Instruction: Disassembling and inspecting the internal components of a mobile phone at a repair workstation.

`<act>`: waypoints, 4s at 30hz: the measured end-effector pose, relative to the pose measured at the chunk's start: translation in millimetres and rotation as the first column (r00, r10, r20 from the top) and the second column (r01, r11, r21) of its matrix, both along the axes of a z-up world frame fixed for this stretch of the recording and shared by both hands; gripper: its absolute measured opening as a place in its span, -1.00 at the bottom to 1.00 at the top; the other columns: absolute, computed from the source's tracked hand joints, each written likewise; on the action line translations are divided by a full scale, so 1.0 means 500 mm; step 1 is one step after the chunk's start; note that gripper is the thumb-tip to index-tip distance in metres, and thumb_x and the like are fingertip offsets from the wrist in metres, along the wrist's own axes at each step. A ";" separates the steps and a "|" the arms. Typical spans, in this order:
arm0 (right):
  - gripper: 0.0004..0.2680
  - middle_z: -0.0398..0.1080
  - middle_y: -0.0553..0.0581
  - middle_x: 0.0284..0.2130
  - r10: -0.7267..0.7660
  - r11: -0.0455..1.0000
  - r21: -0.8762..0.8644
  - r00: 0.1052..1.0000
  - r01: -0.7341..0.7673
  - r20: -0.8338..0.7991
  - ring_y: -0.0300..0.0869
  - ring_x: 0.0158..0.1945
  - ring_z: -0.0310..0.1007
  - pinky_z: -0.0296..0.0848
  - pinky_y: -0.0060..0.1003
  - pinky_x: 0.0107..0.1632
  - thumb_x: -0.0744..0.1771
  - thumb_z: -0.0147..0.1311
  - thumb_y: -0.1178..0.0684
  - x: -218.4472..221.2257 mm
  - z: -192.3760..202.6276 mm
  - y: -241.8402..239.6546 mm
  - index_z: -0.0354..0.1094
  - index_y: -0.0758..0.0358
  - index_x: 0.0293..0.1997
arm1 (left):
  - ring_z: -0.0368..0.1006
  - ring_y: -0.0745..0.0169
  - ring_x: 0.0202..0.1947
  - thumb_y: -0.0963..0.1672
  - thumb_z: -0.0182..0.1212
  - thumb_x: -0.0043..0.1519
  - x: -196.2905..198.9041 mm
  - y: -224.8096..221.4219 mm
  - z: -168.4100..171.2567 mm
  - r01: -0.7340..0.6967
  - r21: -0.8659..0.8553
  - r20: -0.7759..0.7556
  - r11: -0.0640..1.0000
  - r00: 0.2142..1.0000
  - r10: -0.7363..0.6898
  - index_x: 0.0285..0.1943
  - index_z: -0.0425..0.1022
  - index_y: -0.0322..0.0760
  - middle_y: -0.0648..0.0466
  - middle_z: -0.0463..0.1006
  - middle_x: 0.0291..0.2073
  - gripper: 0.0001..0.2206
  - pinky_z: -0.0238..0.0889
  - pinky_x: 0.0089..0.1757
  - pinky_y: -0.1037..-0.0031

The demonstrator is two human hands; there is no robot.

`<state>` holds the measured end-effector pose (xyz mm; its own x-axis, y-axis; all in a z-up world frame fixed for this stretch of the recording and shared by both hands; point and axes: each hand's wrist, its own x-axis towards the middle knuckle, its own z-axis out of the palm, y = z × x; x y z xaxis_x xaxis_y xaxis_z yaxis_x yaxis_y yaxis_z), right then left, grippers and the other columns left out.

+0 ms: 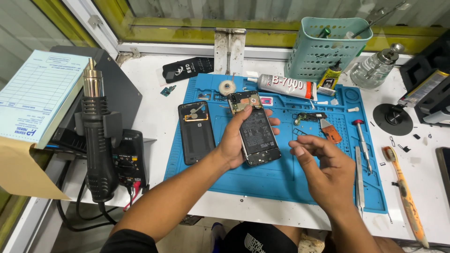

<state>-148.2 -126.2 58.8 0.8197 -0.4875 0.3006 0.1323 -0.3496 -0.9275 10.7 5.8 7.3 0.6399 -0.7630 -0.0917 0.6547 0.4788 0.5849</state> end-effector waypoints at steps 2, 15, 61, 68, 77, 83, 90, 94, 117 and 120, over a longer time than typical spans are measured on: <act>-0.85 0.60 0.23 -0.21 -0.018 0.999 -0.031 1.000 0.018 -0.002 -0.15 -0.16 0.63 0.57 -0.36 0.01 0.35 0.14 0.17 -0.004 0.003 0.006 0.44 0.40 -0.02 | 0.61 -0.03 -0.13 0.13 0.10 0.28 -0.004 -0.004 -0.003 0.012 0.008 -0.011 1.000 1.000 -0.012 0.12 0.49 -0.35 -0.21 0.62 -0.06 -0.49 0.46 -0.08 0.27; -0.87 0.57 0.16 -0.41 0.264 0.333 -0.837 0.895 -0.434 -0.358 0.12 -0.27 0.60 0.60 0.09 -0.29 0.32 0.08 0.23 0.319 0.104 0.243 0.56 0.15 -0.17 | 0.47 0.21 0.16 0.14 -0.05 0.35 -0.047 0.031 0.098 0.060 0.318 0.272 0.946 0.950 -0.152 0.44 0.31 -0.22 0.06 0.53 0.10 -0.42 0.36 0.15 0.48; -0.75 0.62 0.51 -0.39 0.099 0.920 0.381 0.995 -0.088 -0.010 0.03 -0.26 0.71 0.52 -0.27 -0.43 0.37 0.00 0.10 -0.034 0.045 -0.058 0.18 0.38 0.13 | 0.56 -0.18 0.02 0.17 0.08 0.28 -0.047 -0.009 0.001 0.270 -0.250 0.145 0.930 0.960 -0.239 0.52 0.13 -0.44 -0.41 0.46 0.19 -0.22 0.49 -0.07 0.14; -0.86 0.56 0.40 -0.27 -0.047 0.875 0.484 0.994 -0.006 0.098 -0.06 -0.32 0.57 0.45 -0.36 -0.32 0.35 0.11 0.17 -0.010 -0.003 -0.036 0.47 0.51 -0.15 | 0.54 -0.19 0.07 0.20 0.11 0.27 -0.065 -0.011 -0.001 0.313 -0.172 0.196 0.934 0.940 -0.279 0.53 0.15 -0.40 -0.25 0.49 0.18 -0.20 0.46 0.00 0.13; -0.82 0.54 0.54 -0.03 0.055 0.709 0.694 0.991 -0.126 0.124 0.15 -0.04 0.63 0.53 -0.28 -0.26 0.35 0.03 0.27 -0.016 -0.018 -0.039 0.42 0.58 0.01 | 0.42 -0.12 0.20 0.21 -0.11 0.34 -0.068 -0.011 -0.021 0.311 -0.110 0.222 0.944 0.933 -0.282 0.55 0.12 -0.40 -0.20 0.39 0.29 -0.22 0.33 0.20 0.04; -0.79 0.64 0.39 -0.16 -0.007 0.921 0.389 0.998 0.030 -0.062 -0.01 -0.19 0.71 0.70 -0.29 -0.22 0.35 0.04 0.18 -0.028 -0.004 -0.022 0.51 0.49 0.01 | 0.37 -0.19 0.27 0.24 -0.14 0.32 -0.070 -0.008 -0.012 0.348 -0.092 0.259 0.933 0.913 -0.315 0.58 0.07 -0.42 -0.27 0.35 0.32 -0.17 0.27 0.26 0.01; -0.87 0.62 0.24 -0.25 -0.042 0.972 0.226 0.993 0.067 -0.113 -0.10 -0.03 0.71 0.67 -0.30 -0.01 0.35 0.07 0.19 -0.049 -0.025 -0.042 0.43 0.37 -0.04 | 0.44 -0.38 0.17 0.25 -0.06 0.27 -0.071 -0.013 -0.021 0.399 -0.103 0.198 0.911 0.906 -0.375 0.58 0.06 -0.43 -0.36 0.41 0.23 -0.12 0.29 0.24 -0.08; -0.88 0.61 0.15 -0.47 -0.033 0.972 0.222 0.981 0.076 -0.191 -0.24 -0.38 0.59 0.42 -0.39 -0.35 0.34 0.15 0.11 -0.049 -0.021 -0.059 0.55 0.30 -0.13 | 0.53 -0.10 0.10 0.29 -0.19 0.28 -0.071 -0.009 -0.009 0.447 -0.048 0.285 0.893 0.863 -0.417 0.37 0.29 -0.61 -0.31 0.46 0.20 -0.12 0.38 0.19 0.10; -0.85 0.44 0.27 -0.56 -0.125 0.912 0.399 0.991 0.094 0.052 -0.22 -0.66 0.41 0.44 -0.38 -0.58 0.24 0.30 0.28 -0.010 -0.064 -0.029 0.40 0.51 -0.23 | 0.57 0.21 -0.25 -0.06 -0.18 0.47 -0.096 -0.023 0.022 0.201 0.027 0.536 0.979 0.824 -0.184 -0.14 0.64 -0.48 -0.16 0.66 -0.32 -0.55 0.52 -0.15 0.41; -0.87 0.45 0.27 -0.59 -0.130 0.927 0.360 0.990 0.105 0.048 -0.21 -0.68 0.43 0.41 -0.39 -0.59 0.25 0.31 0.28 -0.013 -0.071 -0.032 0.40 0.48 -0.27 | 0.53 0.31 -0.33 -0.08 -0.15 0.46 -0.095 -0.027 0.012 0.177 0.040 0.551 0.983 0.817 -0.169 -0.24 0.65 -0.44 -0.09 0.66 -0.39 -0.57 0.50 -0.19 0.46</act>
